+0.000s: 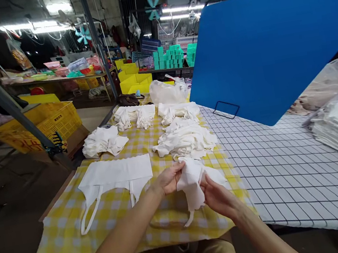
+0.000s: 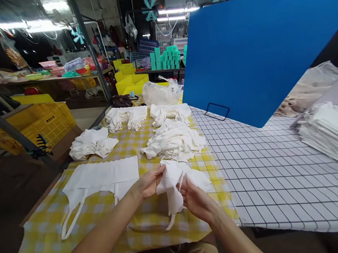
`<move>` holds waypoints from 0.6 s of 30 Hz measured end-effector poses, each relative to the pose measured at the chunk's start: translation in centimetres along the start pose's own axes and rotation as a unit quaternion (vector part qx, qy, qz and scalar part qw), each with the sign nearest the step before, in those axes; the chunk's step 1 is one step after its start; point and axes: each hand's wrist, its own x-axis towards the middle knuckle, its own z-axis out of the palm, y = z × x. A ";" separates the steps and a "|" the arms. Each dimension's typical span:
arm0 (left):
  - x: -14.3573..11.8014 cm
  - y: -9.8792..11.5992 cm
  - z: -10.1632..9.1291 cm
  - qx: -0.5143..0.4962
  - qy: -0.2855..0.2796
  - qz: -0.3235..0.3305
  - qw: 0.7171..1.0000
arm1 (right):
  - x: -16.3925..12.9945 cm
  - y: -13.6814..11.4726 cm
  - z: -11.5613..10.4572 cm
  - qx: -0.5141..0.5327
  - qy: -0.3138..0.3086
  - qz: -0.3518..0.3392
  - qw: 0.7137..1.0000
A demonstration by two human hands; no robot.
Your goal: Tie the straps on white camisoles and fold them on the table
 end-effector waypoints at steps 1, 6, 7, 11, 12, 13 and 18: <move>-0.5 -0.1 0.1 -0.005 -0.003 0.002 1.000 | -0.2 -0.5 0.3 0.034 0.023 -0.013 0.999; -2.4 -1.0 -1.1 -0.048 0.023 0.015 0.998 | -1.1 -3.2 0.9 0.079 0.110 -0.030 0.990; -2.6 -1.3 -1.5 -0.058 0.031 0.017 0.998 | -1.1 -3.5 0.8 0.076 0.107 -0.022 0.991; -3.0 -2.4 -2.4 -0.096 0.055 0.016 0.994 | -0.5 -3.6 -0.8 0.035 0.097 0.004 0.995; -3.2 -2.6 -2.5 -0.103 0.064 0.013 0.993 | -0.3 -3.7 -1.3 0.003 0.119 -0.011 0.993; -3.3 -2.8 -2.5 -0.106 0.072 0.009 0.992 | -0.2 -3.9 -1.8 -0.042 0.155 -0.037 0.986; -3.8 -3.3 -2.0 -0.112 0.093 -0.021 0.989 | -0.4 -6.2 -2.7 -0.376 0.313 -0.200 0.849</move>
